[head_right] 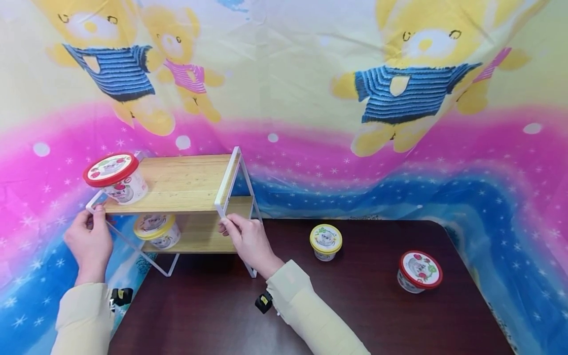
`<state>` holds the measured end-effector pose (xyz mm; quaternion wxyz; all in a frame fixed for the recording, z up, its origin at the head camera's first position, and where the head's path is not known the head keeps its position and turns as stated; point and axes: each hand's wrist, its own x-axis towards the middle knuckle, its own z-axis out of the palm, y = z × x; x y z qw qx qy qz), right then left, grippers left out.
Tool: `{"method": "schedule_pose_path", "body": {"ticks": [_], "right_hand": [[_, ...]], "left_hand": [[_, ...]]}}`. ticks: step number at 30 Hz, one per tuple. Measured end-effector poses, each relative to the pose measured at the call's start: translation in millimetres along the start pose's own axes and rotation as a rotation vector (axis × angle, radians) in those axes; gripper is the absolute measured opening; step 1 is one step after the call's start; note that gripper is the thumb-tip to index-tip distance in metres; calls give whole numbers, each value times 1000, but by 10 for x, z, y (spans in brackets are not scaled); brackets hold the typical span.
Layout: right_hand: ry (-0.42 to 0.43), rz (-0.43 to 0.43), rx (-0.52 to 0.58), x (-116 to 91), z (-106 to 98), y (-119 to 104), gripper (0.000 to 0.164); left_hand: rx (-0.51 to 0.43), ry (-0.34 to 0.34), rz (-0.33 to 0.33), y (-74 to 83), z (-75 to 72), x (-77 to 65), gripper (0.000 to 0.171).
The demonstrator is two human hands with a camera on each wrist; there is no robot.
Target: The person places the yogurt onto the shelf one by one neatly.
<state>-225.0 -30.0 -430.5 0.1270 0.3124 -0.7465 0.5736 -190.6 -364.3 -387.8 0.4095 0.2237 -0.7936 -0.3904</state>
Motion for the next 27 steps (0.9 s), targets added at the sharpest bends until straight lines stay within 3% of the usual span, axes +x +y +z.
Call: {"method": "schedule_pose_path", "body": {"ticks": [12, 27], "right_hand": [[1, 12, 4, -6, -7, -28, 25], [-14, 26, 13, -6, -23, -36, 27]], "left_hand": [[-63, -84, -39, -50, -49, 68, 32], [-127, -87, -22, -47, -46, 55, 31]]}}
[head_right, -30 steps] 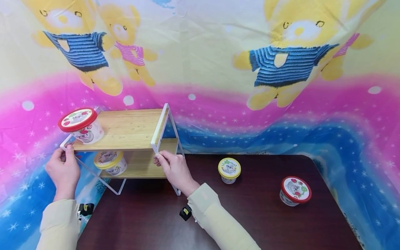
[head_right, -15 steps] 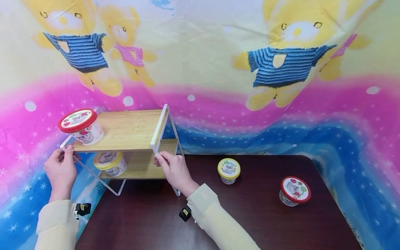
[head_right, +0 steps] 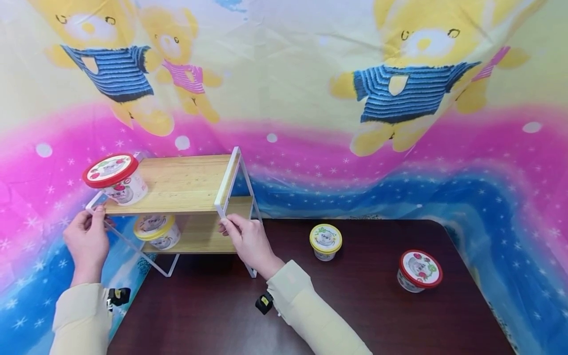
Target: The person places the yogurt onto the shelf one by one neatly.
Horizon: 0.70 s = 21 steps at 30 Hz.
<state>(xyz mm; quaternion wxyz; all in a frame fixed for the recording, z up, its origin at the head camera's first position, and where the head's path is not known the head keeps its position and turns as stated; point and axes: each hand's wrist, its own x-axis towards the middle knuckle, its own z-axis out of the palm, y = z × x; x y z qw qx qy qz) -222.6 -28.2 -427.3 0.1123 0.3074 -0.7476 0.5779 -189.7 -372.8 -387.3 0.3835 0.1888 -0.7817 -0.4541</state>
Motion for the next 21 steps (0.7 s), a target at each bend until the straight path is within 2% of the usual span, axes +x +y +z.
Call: {"method": "schedule_pose_path", "body": {"ticks": [7, 12, 15, 21], "right_hand": [[-35, 2, 10, 11, -31, -14, 27], [-59, 44, 5, -13, -64, -6, 26], [-33, 76, -20, -31, -94, 3, 29], [13, 81, -77, -40, -168, 30, 32]], "left_hand": [[-10, 10, -1, 6, 14, -3, 31], [-23, 15, 6, 4, 18, -8, 30], [-33, 18, 9, 14, 19, -13, 29], [-49, 28, 24, 34, 26, -26, 29]]}}
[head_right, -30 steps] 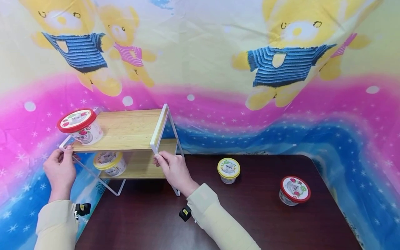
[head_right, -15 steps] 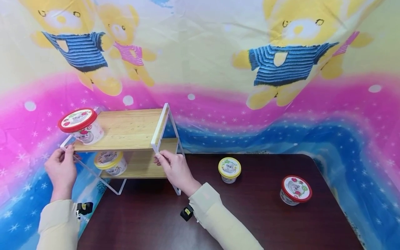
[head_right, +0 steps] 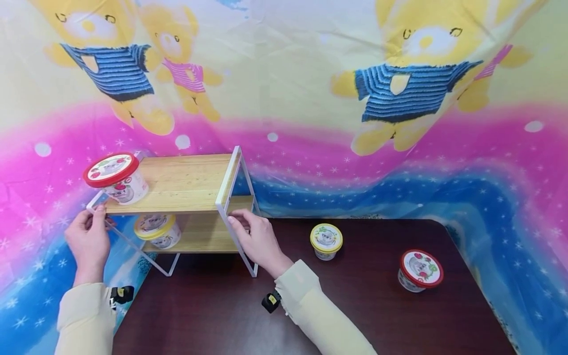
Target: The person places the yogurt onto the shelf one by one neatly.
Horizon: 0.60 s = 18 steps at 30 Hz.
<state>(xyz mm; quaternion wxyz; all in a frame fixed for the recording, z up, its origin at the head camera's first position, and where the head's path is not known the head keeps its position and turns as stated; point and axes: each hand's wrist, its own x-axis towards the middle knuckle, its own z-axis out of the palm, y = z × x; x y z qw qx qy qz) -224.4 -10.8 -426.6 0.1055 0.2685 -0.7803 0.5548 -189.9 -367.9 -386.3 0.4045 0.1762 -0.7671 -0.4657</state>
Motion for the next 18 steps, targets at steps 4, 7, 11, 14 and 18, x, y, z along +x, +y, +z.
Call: {"method": "schedule_pose_path", "body": {"ticks": [4, 7, 11, 14, 18], "right_hand": [[12, 5, -11, 0, -52, 0, 35], [14, 12, -8, -5, -88, 8, 36], [14, 30, -22, -17, -132, 36, 36], [19, 37, -29, -30, -163, 66, 37], [25, 31, -11, -45, -204, 104, 36]], "left_hand": [[-2, -5, -9, 15, -6, 1, 29], [-1, -9, -21, 21, -8, 0, 29], [-4, -16, -51, 16, -11, 3, 27], [-9, -19, -64, 3, -12, 7, 25], [-10, -16, -62, -10, -8, 11, 25]]}}
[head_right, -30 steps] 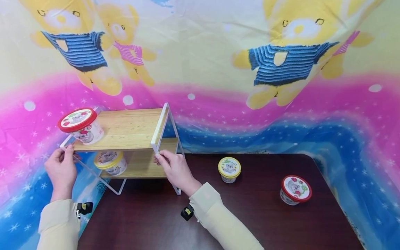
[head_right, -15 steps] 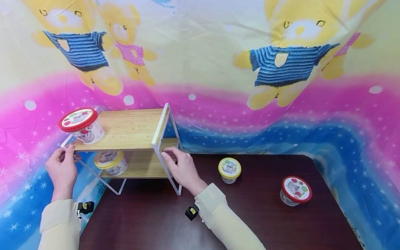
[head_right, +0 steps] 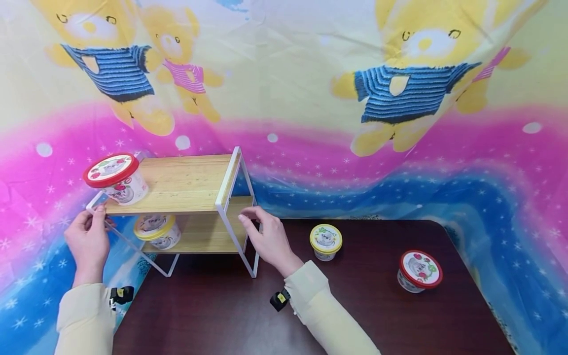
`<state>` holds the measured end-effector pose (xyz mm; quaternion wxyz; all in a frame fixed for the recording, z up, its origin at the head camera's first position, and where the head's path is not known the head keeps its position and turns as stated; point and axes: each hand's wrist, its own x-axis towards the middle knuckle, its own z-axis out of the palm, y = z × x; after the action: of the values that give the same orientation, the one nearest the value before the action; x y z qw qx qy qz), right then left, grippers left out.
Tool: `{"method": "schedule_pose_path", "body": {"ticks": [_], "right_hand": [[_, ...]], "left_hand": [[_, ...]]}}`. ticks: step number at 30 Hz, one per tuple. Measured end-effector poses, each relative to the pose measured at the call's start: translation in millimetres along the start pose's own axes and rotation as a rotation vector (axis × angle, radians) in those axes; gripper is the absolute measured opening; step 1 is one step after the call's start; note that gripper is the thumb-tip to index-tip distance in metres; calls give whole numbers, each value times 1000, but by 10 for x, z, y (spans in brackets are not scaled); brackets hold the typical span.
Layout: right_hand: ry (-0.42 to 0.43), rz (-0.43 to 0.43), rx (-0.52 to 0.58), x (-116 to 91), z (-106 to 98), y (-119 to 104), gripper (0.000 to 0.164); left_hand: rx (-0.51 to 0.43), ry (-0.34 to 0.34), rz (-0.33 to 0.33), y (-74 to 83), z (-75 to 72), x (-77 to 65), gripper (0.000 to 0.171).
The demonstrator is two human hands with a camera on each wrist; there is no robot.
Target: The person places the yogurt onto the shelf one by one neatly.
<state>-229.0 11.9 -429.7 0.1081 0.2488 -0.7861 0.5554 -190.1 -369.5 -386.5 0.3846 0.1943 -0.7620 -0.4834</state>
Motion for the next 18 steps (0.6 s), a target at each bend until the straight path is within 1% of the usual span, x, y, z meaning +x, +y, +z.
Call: {"method": "schedule_pose_path", "body": {"ticks": [5, 10, 18], "right_hand": [[8, 3, 9, -22, -45, 45, 37], [10, 31, -4, -60, -89, 110, 45], [6, 78, -35, -126, -184, 218, 52]], "left_hand": [[-3, 1, -4, -3, 4, -2, 26], [-6, -9, -8, 8, 0, -9, 26], [2, -8, -8, 21, -14, -13, 26]]}}
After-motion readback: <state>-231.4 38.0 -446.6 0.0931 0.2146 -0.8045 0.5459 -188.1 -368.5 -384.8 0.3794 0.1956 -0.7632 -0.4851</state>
